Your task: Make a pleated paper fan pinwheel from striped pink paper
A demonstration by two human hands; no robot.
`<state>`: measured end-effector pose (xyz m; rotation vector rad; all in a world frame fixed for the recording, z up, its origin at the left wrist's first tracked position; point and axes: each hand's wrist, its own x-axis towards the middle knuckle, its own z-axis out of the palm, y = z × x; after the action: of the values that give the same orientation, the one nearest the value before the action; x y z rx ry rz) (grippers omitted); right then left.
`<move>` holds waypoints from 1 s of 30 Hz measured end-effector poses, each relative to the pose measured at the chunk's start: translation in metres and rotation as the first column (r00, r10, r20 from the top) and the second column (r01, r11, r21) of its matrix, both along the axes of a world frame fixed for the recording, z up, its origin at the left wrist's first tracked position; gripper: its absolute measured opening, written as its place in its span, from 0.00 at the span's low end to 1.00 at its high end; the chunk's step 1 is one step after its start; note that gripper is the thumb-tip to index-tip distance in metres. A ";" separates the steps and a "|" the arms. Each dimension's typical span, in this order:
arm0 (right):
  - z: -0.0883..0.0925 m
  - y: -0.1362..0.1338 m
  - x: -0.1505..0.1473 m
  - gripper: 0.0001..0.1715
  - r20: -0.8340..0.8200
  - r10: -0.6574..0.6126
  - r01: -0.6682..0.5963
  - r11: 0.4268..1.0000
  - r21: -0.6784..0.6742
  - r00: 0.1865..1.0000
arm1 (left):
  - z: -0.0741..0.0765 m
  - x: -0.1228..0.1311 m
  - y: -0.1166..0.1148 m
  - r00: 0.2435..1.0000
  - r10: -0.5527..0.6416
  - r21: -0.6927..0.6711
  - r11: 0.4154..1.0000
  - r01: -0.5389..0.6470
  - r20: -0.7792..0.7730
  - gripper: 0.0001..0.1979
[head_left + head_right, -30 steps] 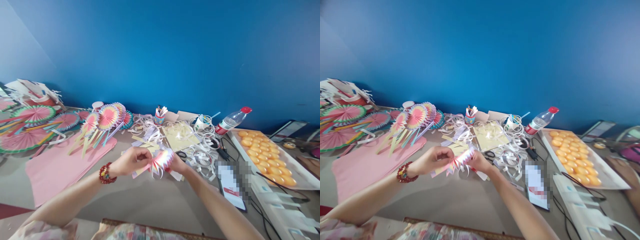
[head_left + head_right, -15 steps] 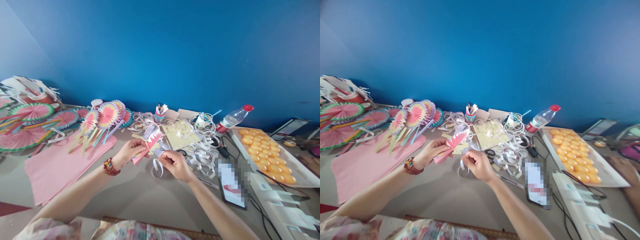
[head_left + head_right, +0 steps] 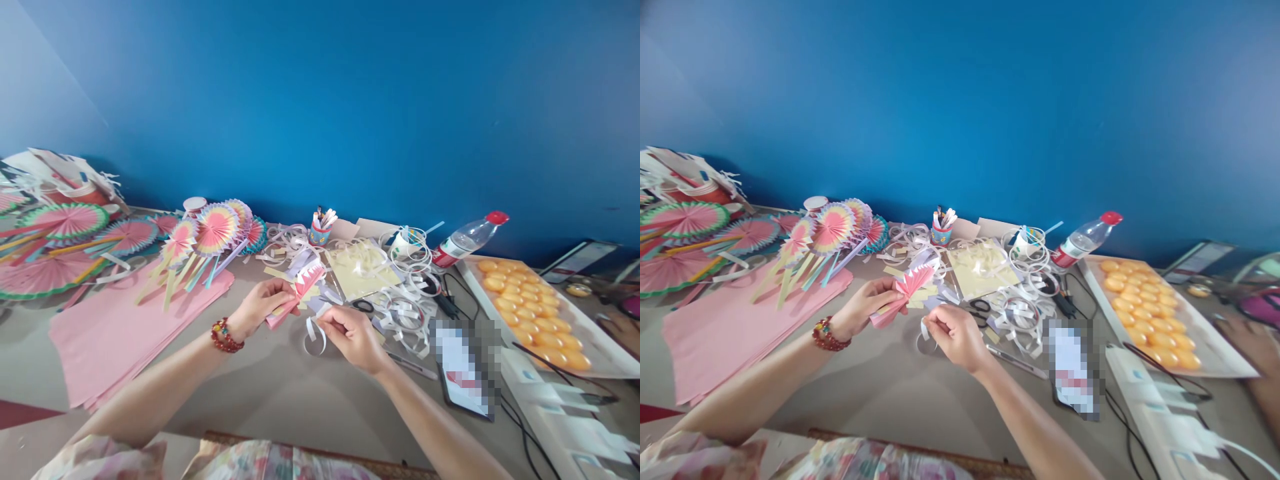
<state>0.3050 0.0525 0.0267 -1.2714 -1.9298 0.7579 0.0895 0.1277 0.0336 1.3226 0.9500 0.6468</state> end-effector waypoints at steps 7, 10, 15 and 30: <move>0.004 0.000 -0.008 0.11 0.229 0.003 -0.038 0.988 0.147 0.973 | -0.005 0.007 0.006 0.969 0.009 0.140 0.990 0.026 -0.246 0.07; 0.010 -0.001 -0.012 0.12 0.364 -0.007 -0.084 0.968 0.235 0.932 | -0.005 0.009 0.009 0.929 0.015 0.240 0.967 0.080 -0.371 0.07; 0.028 0.001 -0.015 0.14 0.567 -0.048 -0.152 0.942 0.301 0.822 | -0.004 0.008 0.010 0.822 0.106 0.474 0.854 0.212 -0.559 0.10; 0.052 0.055 0.007 0.06 0.231 0.215 -0.226 0.974 0.022 0.949 | 0.018 0.004 -0.015 0.671 -0.132 0.569 0.429 0.702 -0.729 0.07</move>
<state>0.3124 0.1071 0.0782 -1.1669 -2.2907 0.6946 0.0936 0.1125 0.0518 2.6845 0.6749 0.1954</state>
